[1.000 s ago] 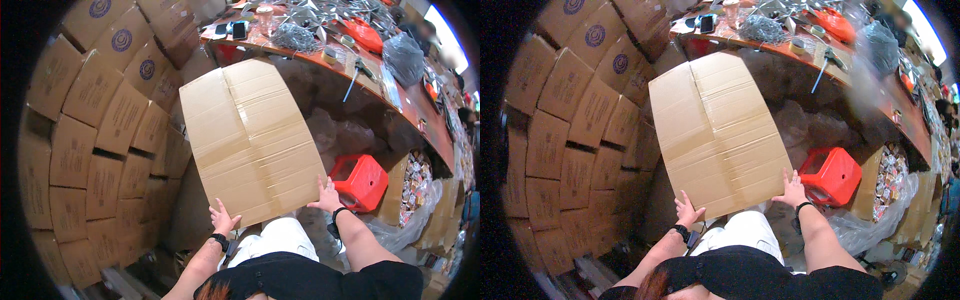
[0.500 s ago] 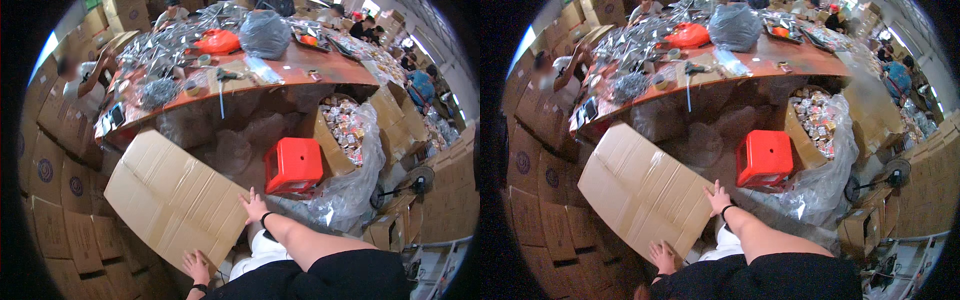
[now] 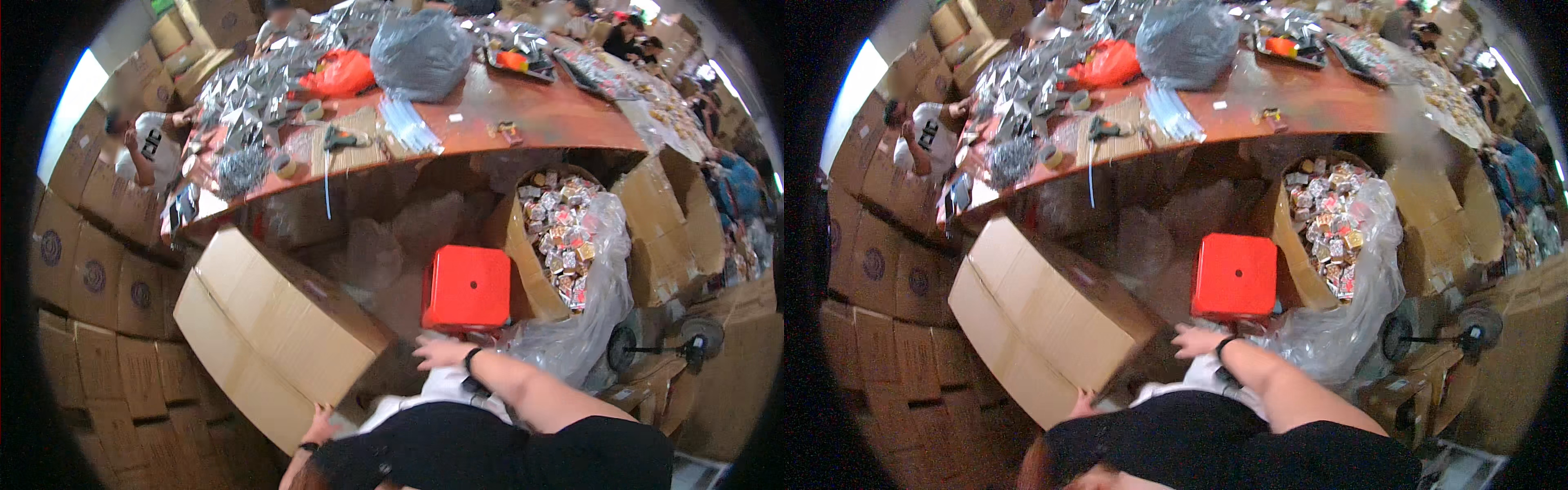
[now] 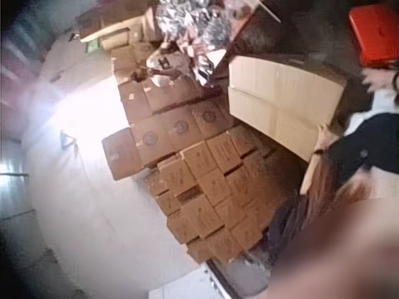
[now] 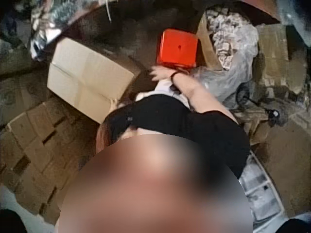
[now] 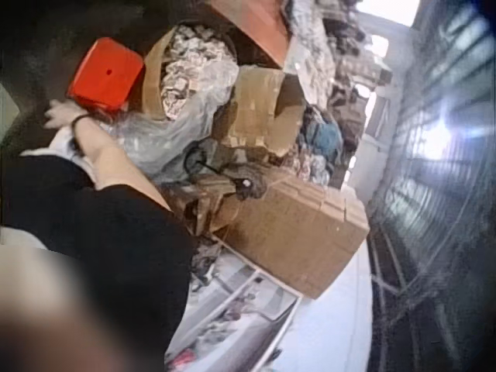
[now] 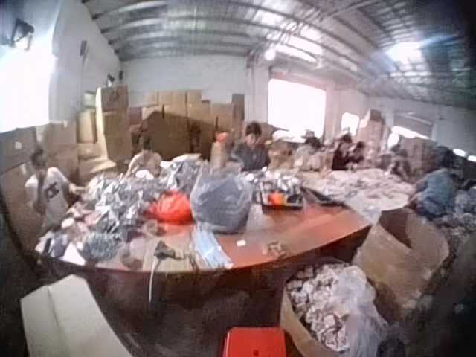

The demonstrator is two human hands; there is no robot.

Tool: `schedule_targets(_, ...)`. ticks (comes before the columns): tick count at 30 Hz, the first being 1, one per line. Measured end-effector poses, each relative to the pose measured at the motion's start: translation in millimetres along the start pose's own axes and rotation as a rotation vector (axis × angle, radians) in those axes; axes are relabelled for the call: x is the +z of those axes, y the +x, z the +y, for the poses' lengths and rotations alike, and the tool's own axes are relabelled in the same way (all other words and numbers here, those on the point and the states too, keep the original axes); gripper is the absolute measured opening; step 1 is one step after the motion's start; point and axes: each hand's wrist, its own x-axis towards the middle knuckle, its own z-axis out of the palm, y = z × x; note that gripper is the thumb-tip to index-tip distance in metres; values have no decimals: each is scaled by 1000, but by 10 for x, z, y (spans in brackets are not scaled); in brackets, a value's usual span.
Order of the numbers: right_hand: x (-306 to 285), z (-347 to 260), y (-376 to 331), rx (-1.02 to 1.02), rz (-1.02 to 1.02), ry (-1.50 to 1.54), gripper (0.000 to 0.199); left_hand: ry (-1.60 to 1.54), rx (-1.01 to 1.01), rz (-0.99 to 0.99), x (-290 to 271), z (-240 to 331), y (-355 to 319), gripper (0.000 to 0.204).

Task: The person is assembling and sealing a large cardboard box using a tape dispenser.

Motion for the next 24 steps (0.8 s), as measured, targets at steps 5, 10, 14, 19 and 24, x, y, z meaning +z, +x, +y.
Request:
schedule_targets(5,-520,1624,-1619,491,606,398,34,-407,-290,31,-350,732,113,33)
schedule_targets(10,-323,3161,-3188,785,1673,1292,22,-153,-231,261,-799,1623,371,53)
schedule_targets(14,15,3377,-3883,1053,1544,1465,70,-56,-52,202,-1352,2514,806,52)
schedule_targets(19,-563,2691,-3567,838,1376,2006,66,-73,116,217,-2087,3580,1333,53)
schedule_targets(24,-1728,2355,-3709,609,1609,1496,53,86,210,133,-2921,4809,1875,53)
